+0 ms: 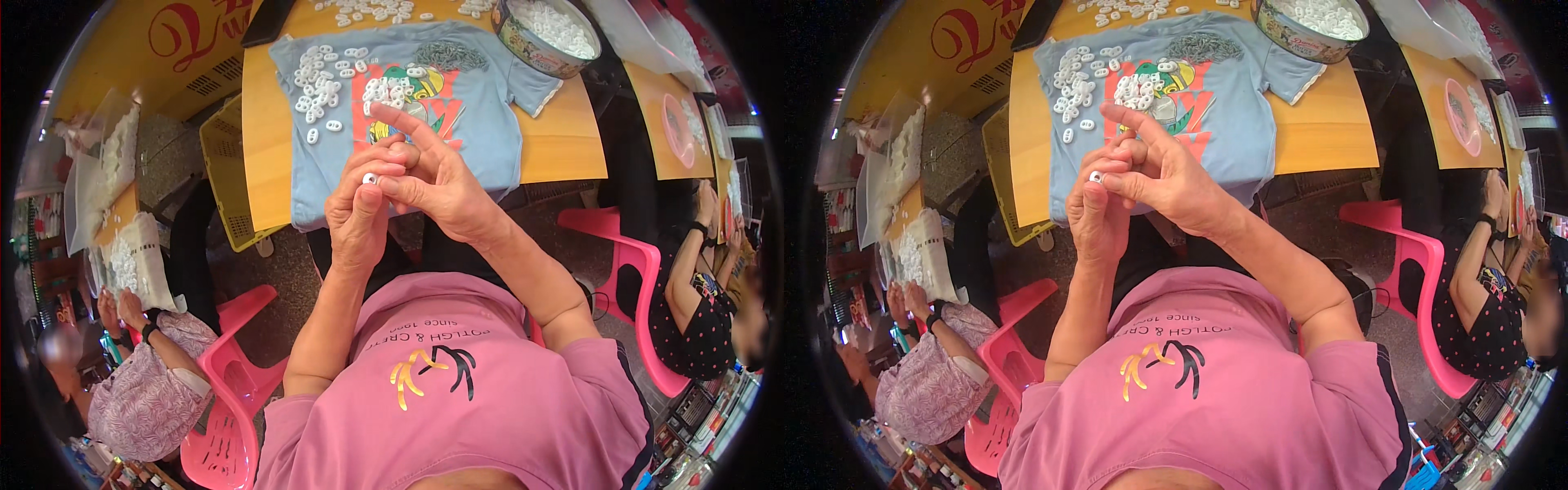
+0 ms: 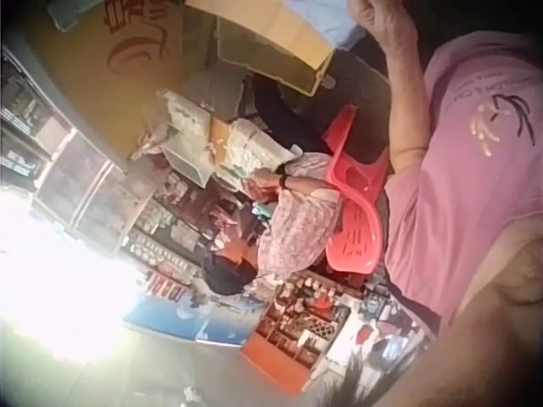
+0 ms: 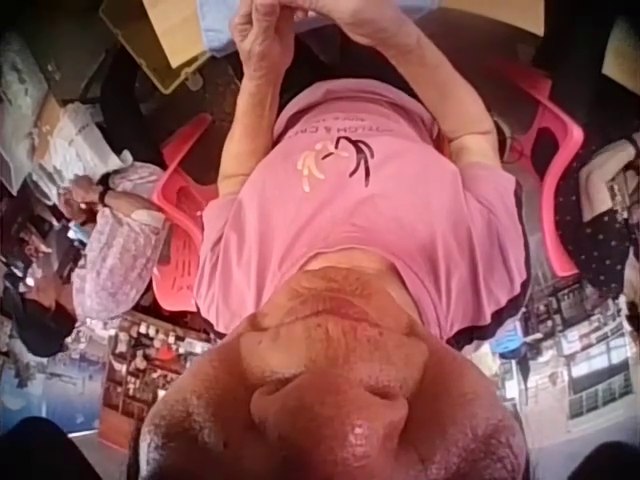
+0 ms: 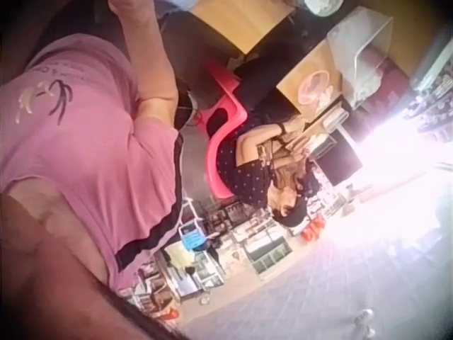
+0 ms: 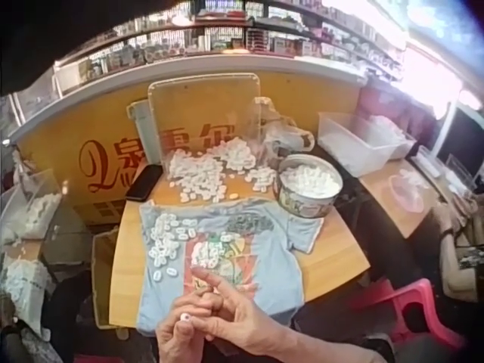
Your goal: Sorting white plastic buttons or fasteners for garment production.
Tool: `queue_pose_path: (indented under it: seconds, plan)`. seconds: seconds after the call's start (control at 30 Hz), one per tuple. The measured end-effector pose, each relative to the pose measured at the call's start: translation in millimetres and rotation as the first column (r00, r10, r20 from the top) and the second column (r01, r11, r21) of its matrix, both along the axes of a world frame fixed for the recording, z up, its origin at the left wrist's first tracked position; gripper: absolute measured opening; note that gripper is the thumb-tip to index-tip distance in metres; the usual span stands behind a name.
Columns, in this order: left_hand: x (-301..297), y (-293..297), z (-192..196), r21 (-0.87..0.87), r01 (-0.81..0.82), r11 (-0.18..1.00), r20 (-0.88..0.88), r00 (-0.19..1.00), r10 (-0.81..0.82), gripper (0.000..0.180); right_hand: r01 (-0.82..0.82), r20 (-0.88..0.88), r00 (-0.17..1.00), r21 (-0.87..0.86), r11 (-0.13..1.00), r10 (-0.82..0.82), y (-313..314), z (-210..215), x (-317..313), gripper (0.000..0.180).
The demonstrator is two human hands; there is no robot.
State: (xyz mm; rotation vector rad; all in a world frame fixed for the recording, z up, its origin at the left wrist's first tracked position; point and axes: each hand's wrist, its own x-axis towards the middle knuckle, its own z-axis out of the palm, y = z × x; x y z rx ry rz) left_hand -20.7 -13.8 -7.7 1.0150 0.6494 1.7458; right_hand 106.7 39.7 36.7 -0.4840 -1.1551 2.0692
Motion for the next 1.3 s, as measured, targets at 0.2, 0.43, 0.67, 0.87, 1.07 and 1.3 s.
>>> queue_pose_path:
  seconds: [0.2, 0.43, 0.67, 0.87, 1.07, 1.3]
  plan:
    - [-8.7, 0.7, -7.1, -0.007, -0.008, 1.000, 0.051, 0.999, 0.009, 0.034, -0.005, 0.013, 1.000, 0.025, 1.000, 0.005, -1.3, -4.1, -10.7, 0.069]
    - [-36.8, 3.1, 3.1, -0.130, -0.175, 0.976, -0.113, 0.981, 0.161, 0.025, -0.090, 0.150, 0.986, 0.141, 0.986, 0.068, 24.2, -8.2, -12.7, 0.051]
    - [-156.9, 5.3, -1.5, -0.177, -0.680, 0.711, -0.566, 0.662, 0.492, 0.029, 0.141, 0.427, 0.642, 0.750, 0.646, -0.637, 121.9, -40.8, 30.5, 0.019]
    - [-259.0, -0.5, -66.9, 0.060, -0.860, 0.507, -0.931, 0.136, 0.339, 0.047, -0.223, 0.360, 0.462, 0.932, 0.286, -0.811, 142.8, -46.9, 22.5, 0.019]
    - [-216.7, -0.1, -43.9, 0.089, -0.863, 0.498, -0.914, 0.128, 0.385, 0.047, -0.326, 0.253, 0.445, 0.939, 0.108, -0.859, 143.8, -55.3, 15.6, 0.014]
    - [-134.5, 5.1, -10.8, 0.188, -0.745, 0.640, -0.775, 0.288, 0.563, 0.038, -0.212, 0.184, 0.463, 0.973, 0.094, -0.867, 128.3, -59.5, 16.1, 0.011]
